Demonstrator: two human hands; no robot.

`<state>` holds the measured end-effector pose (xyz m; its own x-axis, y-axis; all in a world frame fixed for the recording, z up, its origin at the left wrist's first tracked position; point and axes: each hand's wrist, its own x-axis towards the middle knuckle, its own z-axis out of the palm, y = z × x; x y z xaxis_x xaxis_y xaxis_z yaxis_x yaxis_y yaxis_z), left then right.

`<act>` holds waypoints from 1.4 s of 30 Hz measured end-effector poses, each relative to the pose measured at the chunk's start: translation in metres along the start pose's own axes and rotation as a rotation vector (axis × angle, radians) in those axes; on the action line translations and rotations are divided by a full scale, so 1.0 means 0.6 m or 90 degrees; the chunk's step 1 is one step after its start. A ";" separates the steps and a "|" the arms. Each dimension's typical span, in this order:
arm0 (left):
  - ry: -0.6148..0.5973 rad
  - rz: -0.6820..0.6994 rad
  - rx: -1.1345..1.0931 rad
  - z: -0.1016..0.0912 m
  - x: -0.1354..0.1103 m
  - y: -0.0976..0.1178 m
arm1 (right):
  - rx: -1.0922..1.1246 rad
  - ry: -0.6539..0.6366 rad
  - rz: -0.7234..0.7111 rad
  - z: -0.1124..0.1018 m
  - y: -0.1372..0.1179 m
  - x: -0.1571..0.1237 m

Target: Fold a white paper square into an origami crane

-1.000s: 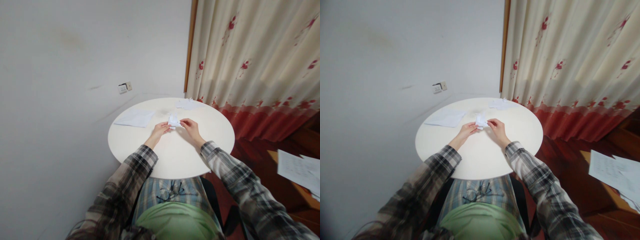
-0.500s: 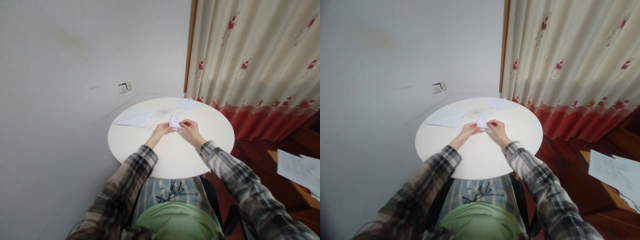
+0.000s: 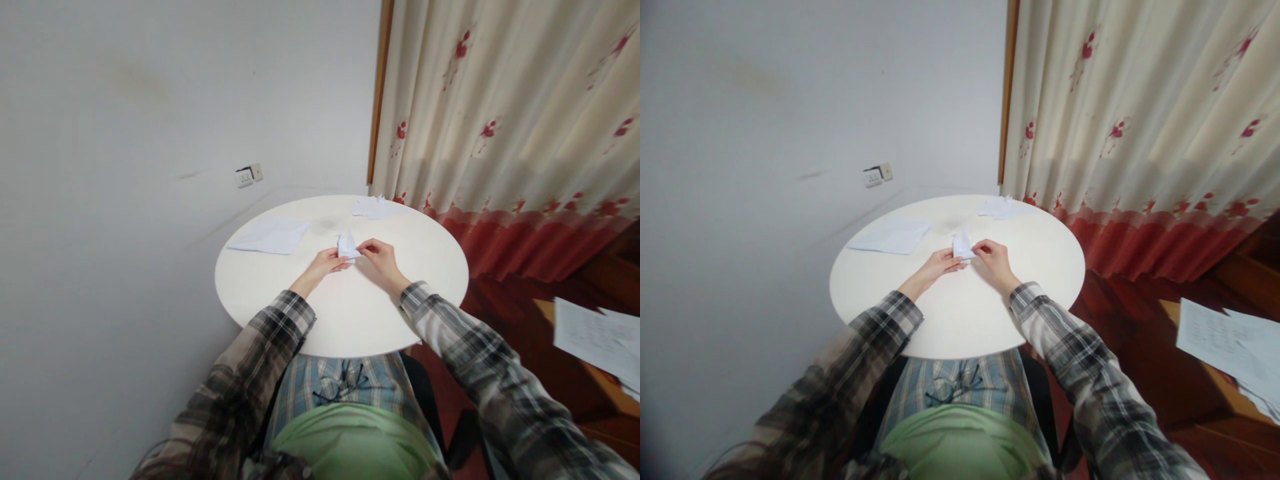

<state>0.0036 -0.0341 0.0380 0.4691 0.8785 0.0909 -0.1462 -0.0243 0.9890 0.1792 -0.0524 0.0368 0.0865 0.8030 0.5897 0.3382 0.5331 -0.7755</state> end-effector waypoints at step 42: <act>-0.001 -0.076 -0.024 -0.005 0.007 -0.009 | -0.073 0.035 -0.089 -0.005 -0.006 -0.003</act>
<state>0.0036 -0.0288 0.0329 0.4869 0.8731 -0.0263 -0.1222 0.0980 0.9877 0.1806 -0.0567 0.0395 0.0812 0.7062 0.7034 0.4549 0.6017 -0.6566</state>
